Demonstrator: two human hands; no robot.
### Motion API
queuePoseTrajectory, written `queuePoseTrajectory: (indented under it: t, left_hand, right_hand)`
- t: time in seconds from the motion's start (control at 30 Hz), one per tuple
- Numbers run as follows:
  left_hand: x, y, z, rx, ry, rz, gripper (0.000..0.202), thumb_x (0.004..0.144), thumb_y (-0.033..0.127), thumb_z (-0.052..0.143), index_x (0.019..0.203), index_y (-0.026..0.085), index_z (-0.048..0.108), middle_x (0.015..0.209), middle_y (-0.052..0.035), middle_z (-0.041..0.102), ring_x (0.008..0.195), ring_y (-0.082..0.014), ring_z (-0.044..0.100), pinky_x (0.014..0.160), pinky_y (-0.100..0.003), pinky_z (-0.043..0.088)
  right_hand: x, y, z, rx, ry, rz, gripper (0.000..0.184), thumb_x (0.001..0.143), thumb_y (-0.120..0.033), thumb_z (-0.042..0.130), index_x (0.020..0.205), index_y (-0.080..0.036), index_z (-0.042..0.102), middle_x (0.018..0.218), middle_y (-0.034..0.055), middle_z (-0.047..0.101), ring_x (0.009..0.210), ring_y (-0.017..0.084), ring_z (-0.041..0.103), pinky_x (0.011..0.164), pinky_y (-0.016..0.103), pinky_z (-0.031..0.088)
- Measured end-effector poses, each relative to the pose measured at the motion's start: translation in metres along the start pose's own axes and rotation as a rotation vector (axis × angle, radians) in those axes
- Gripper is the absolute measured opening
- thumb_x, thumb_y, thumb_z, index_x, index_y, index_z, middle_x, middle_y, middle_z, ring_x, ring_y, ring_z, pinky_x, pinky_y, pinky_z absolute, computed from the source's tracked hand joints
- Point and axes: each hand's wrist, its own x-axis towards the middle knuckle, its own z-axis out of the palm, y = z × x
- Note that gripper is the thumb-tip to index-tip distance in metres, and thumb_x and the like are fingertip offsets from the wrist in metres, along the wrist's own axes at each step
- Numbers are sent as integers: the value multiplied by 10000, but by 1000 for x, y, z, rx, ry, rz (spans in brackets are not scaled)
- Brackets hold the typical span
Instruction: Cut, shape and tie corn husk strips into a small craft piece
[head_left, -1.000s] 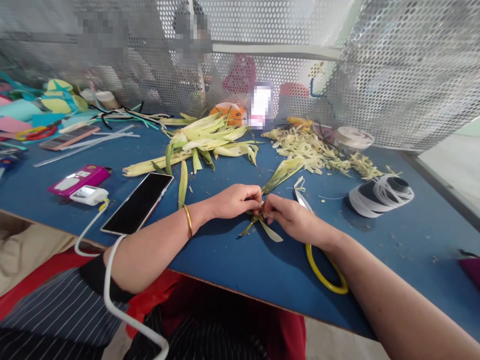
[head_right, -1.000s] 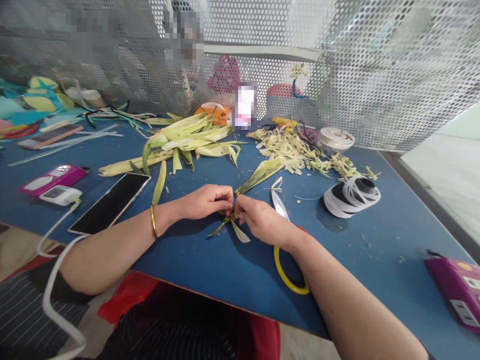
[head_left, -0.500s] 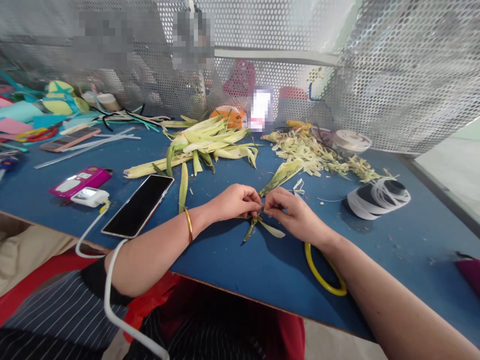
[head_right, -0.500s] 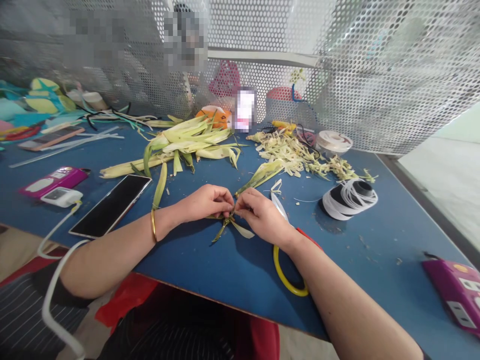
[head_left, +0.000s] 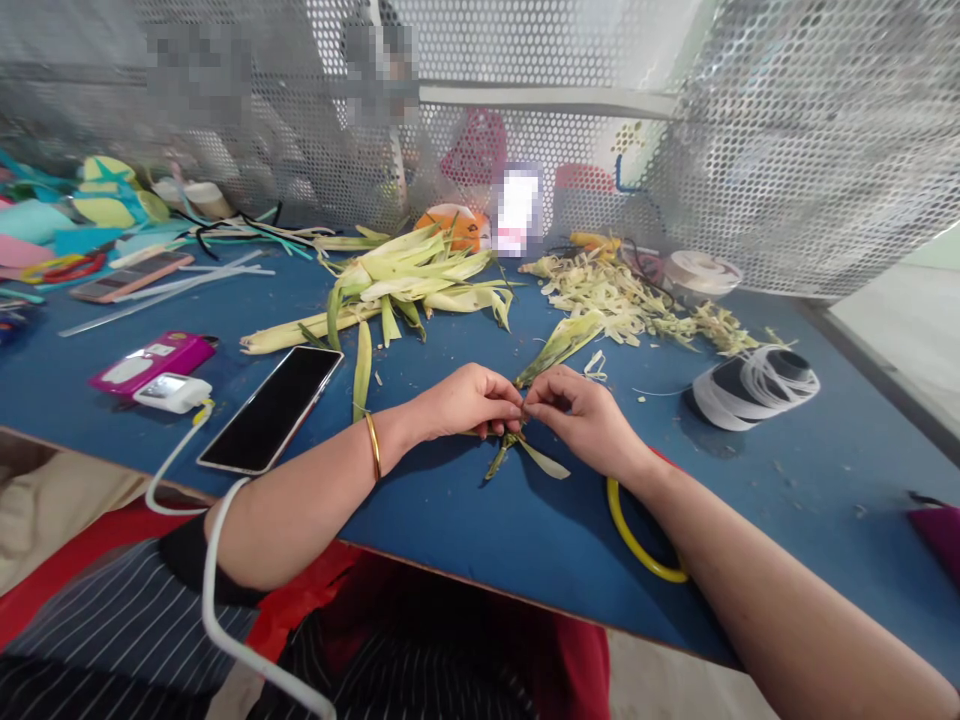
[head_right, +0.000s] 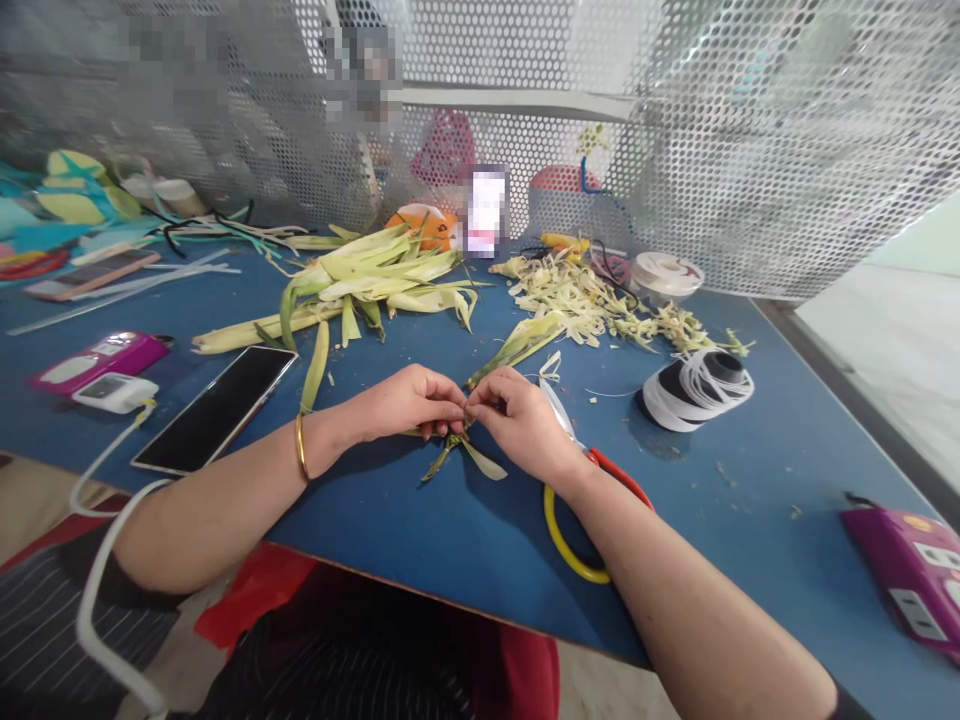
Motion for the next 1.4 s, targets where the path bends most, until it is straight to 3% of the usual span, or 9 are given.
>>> queuePoseTrajectory:
  t: [0.27,0.4,0.53,0.67,0.9,1.4]
  left_hand:
    - [2,-3,2,69,13,36,107,752,235,710,746,133,679,622,-2,641,520,-71,537,466,-182,415]
    - [3,-5,5,24,28,52,168,796,304,676,782,146,622,681,-15,669,557,-78,554,459,-174,400]
    - [2,-4,4,2,13,44,171,815,303,662,821,142,606,720,-30,686,574,-77,553,459,-170,394]
    - [1,-4,3,-31,4,34,150,820,279,656,830,142,596,715,-28,688,568,-72,549,469,-171,392]
    - [1,-5,2,-43,-6,48,169,821,297,661,838,152,574,709,-18,678,578,-78,563,473,-175,390]
    - [4,-9,2,-23,-8,59,124,841,267,632,837,158,573,727,-17,675,590,-73,566,467,-162,378]
  right_hand:
    - [0,-2,4,-6,55,-49,106,850,-231,594,754,-208,630,846,31,602,787,161,555,668,286,429]
    - [0,0,-2,-76,99,36,105,828,-231,592,845,-208,693,828,27,621,709,151,546,637,287,422]
    - [0,3,-9,-110,4,147,102,767,-258,639,738,-195,713,717,8,604,624,138,523,574,273,397]
    - [0,4,-10,-88,-42,193,116,736,-271,668,770,-199,752,750,14,623,619,132,531,561,264,406]
    - [-1,2,-5,-74,-30,169,135,739,-326,689,760,-213,759,731,4,619,616,130,535,554,253,403]
    - [0,-2,-7,-95,-42,178,141,753,-293,601,700,-193,685,683,-4,604,587,125,500,555,260,378]
